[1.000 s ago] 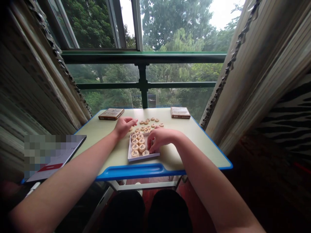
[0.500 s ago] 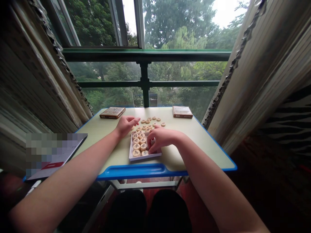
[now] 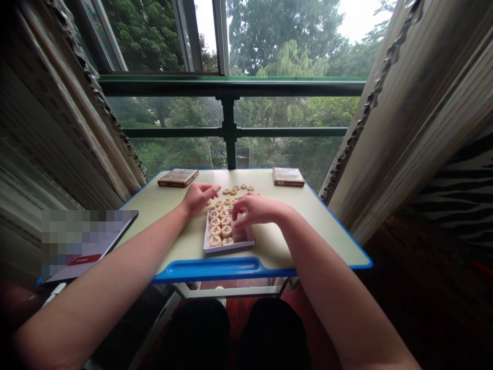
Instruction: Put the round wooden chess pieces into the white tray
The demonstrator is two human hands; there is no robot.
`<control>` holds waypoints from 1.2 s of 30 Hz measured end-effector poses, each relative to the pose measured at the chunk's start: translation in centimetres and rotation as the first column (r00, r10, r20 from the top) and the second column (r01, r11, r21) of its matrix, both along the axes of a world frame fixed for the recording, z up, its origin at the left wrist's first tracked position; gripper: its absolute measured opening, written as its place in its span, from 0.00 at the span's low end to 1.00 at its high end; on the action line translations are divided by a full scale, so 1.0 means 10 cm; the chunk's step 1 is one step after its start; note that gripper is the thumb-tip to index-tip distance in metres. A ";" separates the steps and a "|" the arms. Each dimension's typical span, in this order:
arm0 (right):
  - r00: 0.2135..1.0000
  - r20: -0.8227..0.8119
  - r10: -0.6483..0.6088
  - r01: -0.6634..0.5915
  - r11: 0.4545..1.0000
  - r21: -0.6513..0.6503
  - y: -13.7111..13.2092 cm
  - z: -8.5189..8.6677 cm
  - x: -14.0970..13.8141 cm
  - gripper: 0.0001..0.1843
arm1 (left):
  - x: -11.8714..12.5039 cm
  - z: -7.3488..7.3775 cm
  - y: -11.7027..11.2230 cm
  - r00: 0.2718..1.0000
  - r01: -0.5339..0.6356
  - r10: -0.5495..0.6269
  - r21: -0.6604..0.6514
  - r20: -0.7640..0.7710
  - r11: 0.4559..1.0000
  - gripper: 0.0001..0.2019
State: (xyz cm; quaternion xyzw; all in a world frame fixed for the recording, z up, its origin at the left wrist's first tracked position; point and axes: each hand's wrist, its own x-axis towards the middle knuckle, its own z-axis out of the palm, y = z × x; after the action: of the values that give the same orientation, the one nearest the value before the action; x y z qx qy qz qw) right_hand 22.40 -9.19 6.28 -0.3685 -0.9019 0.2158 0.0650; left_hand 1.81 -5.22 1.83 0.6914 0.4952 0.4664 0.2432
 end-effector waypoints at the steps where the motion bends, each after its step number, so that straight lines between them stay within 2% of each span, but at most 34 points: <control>1: 1.000 -0.004 -0.014 0.014 1.000 0.011 0.00 0.00 0.00 0.18 | 0.00 0.00 0.00 1.000 -0.001 0.001 0.001 0.002 1.000 0.19; 9: 0.995 0.057 0.077 -0.080 0.995 0.063 0.02 -0.10 -0.09 0.15 | 0.00 -0.01 0.00 1.000 0.010 -0.010 -0.011 -0.003 1.000 0.18; 13: 0.996 0.043 0.082 -0.085 0.994 0.067 0.03 -0.10 -0.08 0.13 | 0.00 -0.02 0.01 1.000 0.006 -0.006 -0.023 -0.004 1.000 0.18; 16: 1.000 -0.002 0.022 -0.022 0.994 0.105 0.04 -0.08 -0.06 0.09 | 0.00 -0.02 0.01 1.000 0.000 0.000 -0.016 -0.011 1.000 0.19; 19: 0.982 -0.135 -0.130 0.153 0.972 0.177 0.12 -0.11 -0.06 0.07 | -0.01 -0.03 0.03 0.999 -0.029 0.029 -0.002 -0.031 1.000 0.19; 22: 0.939 -0.220 -0.265 0.303 0.940 0.160 0.23 -0.21 -0.06 0.10 | -0.02 -0.05 0.06 0.992 -0.090 0.094 0.049 -0.083 0.995 0.18; 25: 0.934 -0.237 -0.267 0.317 0.925 0.207 0.31 -0.32 -0.08 0.12 | -0.02 -0.06 0.08 0.982 -0.081 0.096 0.096 -0.162 0.992 0.16; 30: 0.979 -0.150 -0.137 0.177 0.936 0.305 0.43 -0.42 -0.08 0.16 | -0.02 -0.07 0.06 0.969 0.014 -0.034 -0.084 -0.245 0.996 0.20; 33: 0.968 -0.135 -0.213 0.246 0.912 0.329 0.50 -0.45 -0.03 0.18 | -0.02 -0.08 0.06 0.964 -0.002 -0.027 -0.108 -0.266 0.994 0.20; 36: 0.918 -0.183 -0.353 0.395 0.853 0.340 0.56 -0.47 0.05 0.18 | -0.03 -0.08 0.07 0.962 -0.001 -0.027 -0.103 -0.270 0.995 0.18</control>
State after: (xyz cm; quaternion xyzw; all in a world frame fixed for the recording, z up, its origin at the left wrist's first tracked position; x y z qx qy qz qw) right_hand 22.93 -3.54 1.60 -0.5051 -0.8319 0.0458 0.2253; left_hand 1.50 -4.53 1.03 0.7385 0.5427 0.3398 0.2112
